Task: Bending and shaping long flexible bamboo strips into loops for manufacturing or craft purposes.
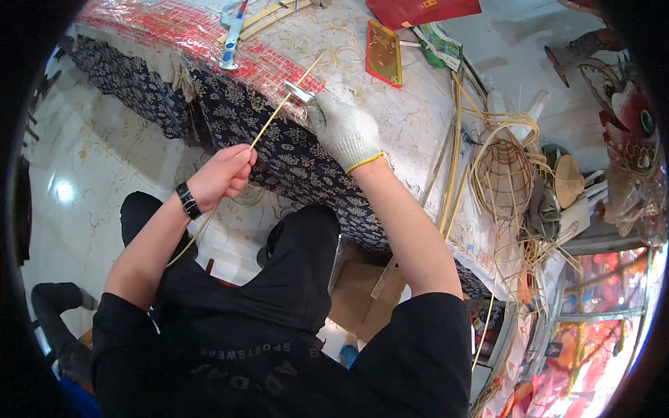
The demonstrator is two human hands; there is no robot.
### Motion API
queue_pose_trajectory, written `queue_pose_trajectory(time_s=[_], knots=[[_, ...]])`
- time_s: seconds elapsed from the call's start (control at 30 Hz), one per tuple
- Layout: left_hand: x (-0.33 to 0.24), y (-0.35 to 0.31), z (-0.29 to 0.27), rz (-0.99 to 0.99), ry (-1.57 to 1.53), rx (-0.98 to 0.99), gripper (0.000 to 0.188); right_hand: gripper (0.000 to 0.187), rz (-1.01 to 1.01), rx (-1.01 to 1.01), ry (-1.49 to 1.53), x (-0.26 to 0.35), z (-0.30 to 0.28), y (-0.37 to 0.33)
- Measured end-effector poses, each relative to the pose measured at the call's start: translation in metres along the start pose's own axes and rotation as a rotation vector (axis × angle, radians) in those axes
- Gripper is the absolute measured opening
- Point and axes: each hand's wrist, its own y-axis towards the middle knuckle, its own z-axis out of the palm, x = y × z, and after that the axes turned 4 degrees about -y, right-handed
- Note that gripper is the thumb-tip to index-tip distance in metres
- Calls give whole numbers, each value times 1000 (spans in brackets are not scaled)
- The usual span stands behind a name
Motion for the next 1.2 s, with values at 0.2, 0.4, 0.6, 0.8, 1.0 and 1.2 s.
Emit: queue_pose_trajectory(time_s=[0.2,0.4,0.6,0.8,1.0,1.2], knots=[[14,-36,-11,-36,-14,-11,20,25,4,13,7,4,2,2],[21,-92,-17,-97,16,-31,19,25,65,-84,43,2,4,4],[16,-177,-25,-5,142,-171,21,26,220,-64,305,11,-49,-7],[-32,-235,-19,290,271,-185,25,21,-161,528,279,64,-83,-20],[-57,-226,-8,293,443,-247,25,32,54,514,88,104,-24,-11],[-71,-196,-16,295,964,-317,28,32,89,-2,522,60,-62,-1]])
